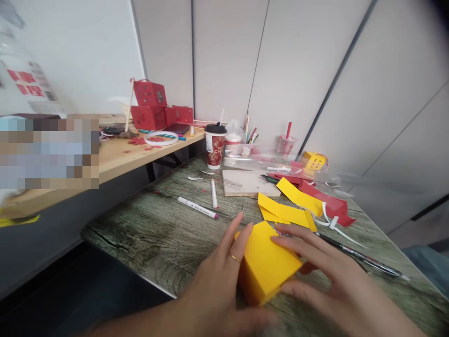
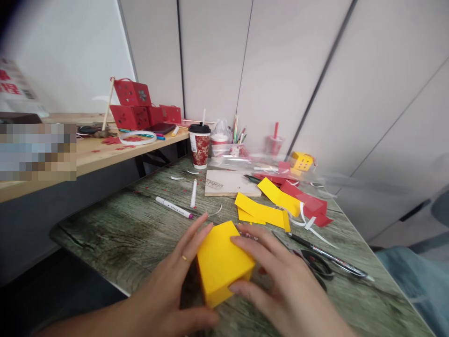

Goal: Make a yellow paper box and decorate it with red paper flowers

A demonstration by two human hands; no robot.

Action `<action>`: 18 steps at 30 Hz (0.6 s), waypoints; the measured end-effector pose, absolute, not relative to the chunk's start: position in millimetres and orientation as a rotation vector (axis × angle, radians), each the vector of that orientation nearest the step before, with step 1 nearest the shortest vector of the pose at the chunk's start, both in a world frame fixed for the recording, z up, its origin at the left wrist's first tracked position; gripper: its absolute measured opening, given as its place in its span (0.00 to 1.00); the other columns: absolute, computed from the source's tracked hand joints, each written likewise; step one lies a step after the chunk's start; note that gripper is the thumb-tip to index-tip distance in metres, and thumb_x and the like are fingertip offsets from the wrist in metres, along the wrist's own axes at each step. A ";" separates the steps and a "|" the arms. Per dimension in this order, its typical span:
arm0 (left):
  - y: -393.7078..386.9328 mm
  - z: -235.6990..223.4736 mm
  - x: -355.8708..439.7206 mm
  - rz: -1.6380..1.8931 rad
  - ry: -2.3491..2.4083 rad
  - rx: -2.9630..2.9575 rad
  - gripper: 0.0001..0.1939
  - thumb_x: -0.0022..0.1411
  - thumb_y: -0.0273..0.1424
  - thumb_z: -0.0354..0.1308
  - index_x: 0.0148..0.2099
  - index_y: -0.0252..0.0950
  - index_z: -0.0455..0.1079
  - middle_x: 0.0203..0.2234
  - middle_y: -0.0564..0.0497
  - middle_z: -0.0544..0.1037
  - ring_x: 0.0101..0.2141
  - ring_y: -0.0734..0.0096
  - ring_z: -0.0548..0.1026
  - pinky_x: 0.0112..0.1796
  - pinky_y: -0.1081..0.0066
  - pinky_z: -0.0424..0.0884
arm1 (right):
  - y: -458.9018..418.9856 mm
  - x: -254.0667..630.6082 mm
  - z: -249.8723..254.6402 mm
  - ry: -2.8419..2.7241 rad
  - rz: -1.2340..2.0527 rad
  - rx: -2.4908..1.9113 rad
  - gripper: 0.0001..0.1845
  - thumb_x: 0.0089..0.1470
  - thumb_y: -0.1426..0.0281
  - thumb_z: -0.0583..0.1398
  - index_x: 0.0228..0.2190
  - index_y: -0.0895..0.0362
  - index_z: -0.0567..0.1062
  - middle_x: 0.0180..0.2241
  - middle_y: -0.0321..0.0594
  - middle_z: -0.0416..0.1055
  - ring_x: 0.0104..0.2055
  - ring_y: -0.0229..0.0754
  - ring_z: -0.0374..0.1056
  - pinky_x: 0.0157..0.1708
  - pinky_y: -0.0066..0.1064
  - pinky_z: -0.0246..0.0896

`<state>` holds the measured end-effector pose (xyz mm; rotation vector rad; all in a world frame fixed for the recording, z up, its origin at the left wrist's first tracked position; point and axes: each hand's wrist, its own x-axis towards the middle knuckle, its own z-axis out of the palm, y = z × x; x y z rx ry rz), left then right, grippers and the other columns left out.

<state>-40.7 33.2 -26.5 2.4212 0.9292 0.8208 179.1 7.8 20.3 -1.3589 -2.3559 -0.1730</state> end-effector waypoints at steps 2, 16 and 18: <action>31.1 -27.5 -34.9 0.820 0.974 2.283 0.50 0.50 0.48 0.58 0.64 0.39 0.32 0.63 0.36 0.36 0.60 0.45 0.47 0.52 0.47 0.60 | 4.2 176.6 21.3 -2.323 -0.252 -1.315 0.23 0.47 0.60 0.61 0.47 0.52 0.71 0.49 0.44 0.69 0.47 0.44 0.69 0.38 0.30 0.70; 25.1 2.5 -24.2 0.731 0.859 2.058 0.39 0.44 0.38 0.65 0.58 0.38 0.56 0.62 0.39 0.49 0.59 0.52 0.54 0.54 0.52 0.60 | -3.1 159.8 42.4 -2.245 -0.056 -0.928 0.03 0.47 0.69 0.61 0.28 0.50 0.76 0.25 0.35 0.70 0.28 0.36 0.69 0.27 0.25 0.67; 24.4 3.1 -24.0 0.742 0.868 2.020 0.38 0.44 0.38 0.66 0.57 0.39 0.57 0.62 0.39 0.49 0.58 0.52 0.57 0.53 0.52 0.60 | -8.0 156.9 41.6 -2.193 -0.030 -0.965 0.03 0.50 0.69 0.59 0.29 0.50 0.75 0.25 0.36 0.70 0.27 0.36 0.68 0.28 0.26 0.67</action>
